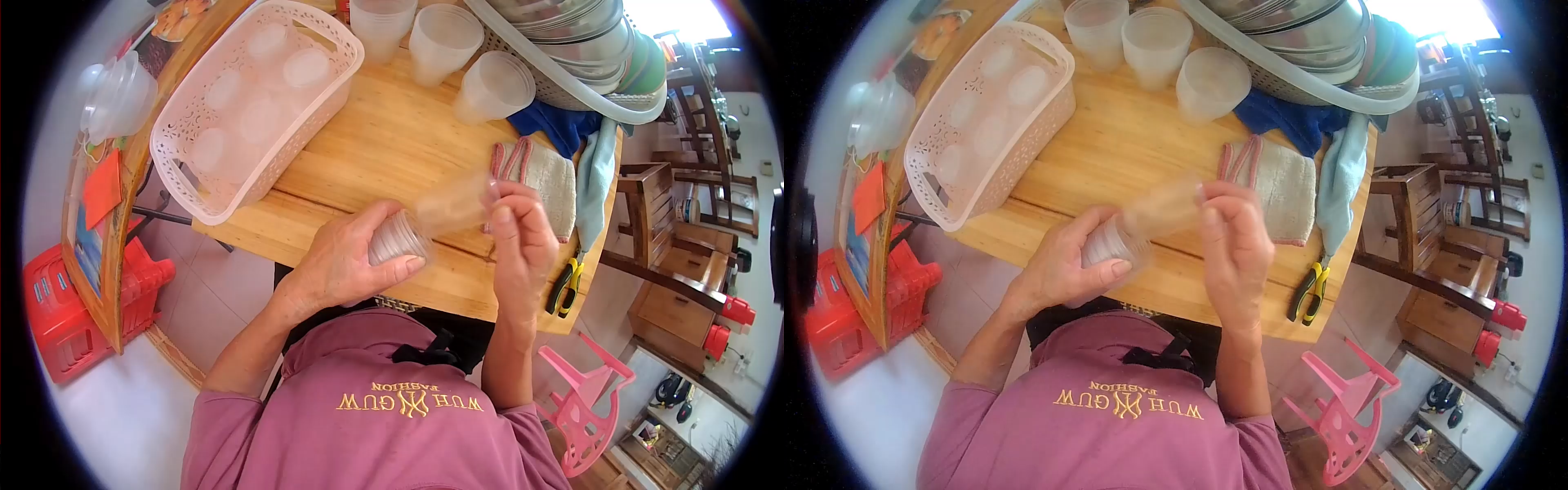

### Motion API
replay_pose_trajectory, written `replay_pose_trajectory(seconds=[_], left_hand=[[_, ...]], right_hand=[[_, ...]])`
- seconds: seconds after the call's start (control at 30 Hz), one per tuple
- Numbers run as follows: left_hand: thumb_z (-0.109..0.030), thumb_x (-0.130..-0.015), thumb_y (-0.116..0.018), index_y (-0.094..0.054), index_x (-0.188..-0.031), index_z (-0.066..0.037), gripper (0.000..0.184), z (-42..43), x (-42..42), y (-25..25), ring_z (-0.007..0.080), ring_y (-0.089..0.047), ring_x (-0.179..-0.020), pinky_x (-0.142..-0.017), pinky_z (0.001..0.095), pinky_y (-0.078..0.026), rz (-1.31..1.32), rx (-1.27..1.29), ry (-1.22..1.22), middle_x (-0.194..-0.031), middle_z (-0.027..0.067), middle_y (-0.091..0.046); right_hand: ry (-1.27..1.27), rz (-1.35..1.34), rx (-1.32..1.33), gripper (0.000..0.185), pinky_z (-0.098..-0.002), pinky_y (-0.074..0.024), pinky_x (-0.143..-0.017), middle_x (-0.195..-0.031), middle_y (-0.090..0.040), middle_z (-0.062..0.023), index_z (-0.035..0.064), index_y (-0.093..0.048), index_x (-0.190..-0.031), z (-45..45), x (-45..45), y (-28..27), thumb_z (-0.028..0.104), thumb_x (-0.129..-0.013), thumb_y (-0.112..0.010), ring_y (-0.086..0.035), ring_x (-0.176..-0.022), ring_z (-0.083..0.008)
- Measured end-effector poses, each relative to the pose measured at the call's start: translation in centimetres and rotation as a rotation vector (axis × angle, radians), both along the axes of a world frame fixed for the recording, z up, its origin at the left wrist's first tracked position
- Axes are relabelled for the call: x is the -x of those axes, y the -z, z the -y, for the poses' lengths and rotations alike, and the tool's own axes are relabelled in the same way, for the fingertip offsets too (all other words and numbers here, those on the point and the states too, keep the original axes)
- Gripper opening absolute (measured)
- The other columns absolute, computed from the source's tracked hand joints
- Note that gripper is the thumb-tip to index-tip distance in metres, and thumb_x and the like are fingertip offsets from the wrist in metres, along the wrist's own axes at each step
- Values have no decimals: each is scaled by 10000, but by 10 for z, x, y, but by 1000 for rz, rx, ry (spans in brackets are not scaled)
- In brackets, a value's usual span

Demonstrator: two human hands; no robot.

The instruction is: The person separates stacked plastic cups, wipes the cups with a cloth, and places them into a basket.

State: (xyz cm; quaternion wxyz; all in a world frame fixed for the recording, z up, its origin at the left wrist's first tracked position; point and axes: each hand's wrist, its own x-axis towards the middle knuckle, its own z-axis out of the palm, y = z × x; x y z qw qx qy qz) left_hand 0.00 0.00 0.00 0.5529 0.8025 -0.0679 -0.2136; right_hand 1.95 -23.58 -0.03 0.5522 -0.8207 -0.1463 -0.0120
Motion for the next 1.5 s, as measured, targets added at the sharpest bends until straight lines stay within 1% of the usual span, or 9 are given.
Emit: replay_pose_trajectory(seconds=[0.2,0.3,0.57,0.83,1.0,1.07,1.27,1.37,1.5], left_hand=[[-513,-813,-691,-516,-1256,58,744,0,2,7,433,-635,-989,-845,455,-504,76,-19,-35,-1067,288,-640],[-511,-820,-681,-511,-1263,68,749,1,2,8,433,-634,-1000,-850,456,-503,81,-11,-46,-1076,294,-637],[-517,-798,-693,-513,-1268,73,776,0,0,10,422,-647,-979,-832,440,-510,59,37,-58,-1049,294,-644],[-520,-795,-686,-527,-1234,70,752,2,-2,5,411,-654,-953,-817,435,-514,53,-3,-60,-1015,285,-648],[-534,-797,-684,-532,-1220,62,746,0,0,11,407,-658,-935,-808,435,-516,68,43,-71,-997,274,-654],[-501,-800,-699,-531,-1229,32,704,-1,-1,7,263,-627,-997,-868,362,-486,-17,18,-46,-1072,186,-635],[-503,-798,-702,-548,-1209,34,693,-1,0,8,246,-629,-986,-860,356,-490,-43,4,-61,-1044,172,-646],[-604,-793,-684,-559,-1176,50,768,1,1,14,386,-660,-921,-798,433,-517,31,19,-87,-975,250,-658],[-585,-786,-700,-568,-1169,33,739,2,-1,12,369,-663,-909,-787,423,-518,30,41,-83,-965,231,-661]], right_hand=[[308,-156,-323,195,-247,-438,-861,-1133,-610,-70,-33,-576,-1153,-23,-4,4,48,-976,-567,-543,-988,-119],[339,66,-115,181,-309,-471,-865,-1106,-600,-114,-21,-587,-1082,-27,-3,6,4,-906,-622,-585,-998,-221],[-288,-114,-63,89,-361,-484,-790,-950,-624,-135,13,-614,-943,-20,5,-9,14,-868,-663,-610,-882,-302],[-260,-27,-10,99,-366,-479,-748,-914,-601,-140,1,-581,-952,-23,8,-8,-20,-870,-634,-591,-842,-312],[97,-42,-98,49,-285,-450,-810,-961,-580,-86,1,-563,-989,-9,6,4,-10,-941,-567,-554,-887,-182],[163,-71,-119,63,-266,-439,-831,-999,-569,-75,2,-560,-1014,-6,3,8,-6,-951,-556,-538,-910,-164],[331,36,-146,208,-261,-446,-856,-1143,-542,-94,-1,-551,-1112,-14,0,11,-26,-911,-598,-522,-987,-160],[303,108,-112,231,-275,-464,-826,-1112,-564,-101,-1,-571,-1104,-13,4,8,-42,-882,-620,-541,-962,-171],[58,21,-44,99,-312,-486,-750,-948,-619,-113,-7,-624,-977,-15,9,-3,-6,-881,-646,-586,-831,-216]])
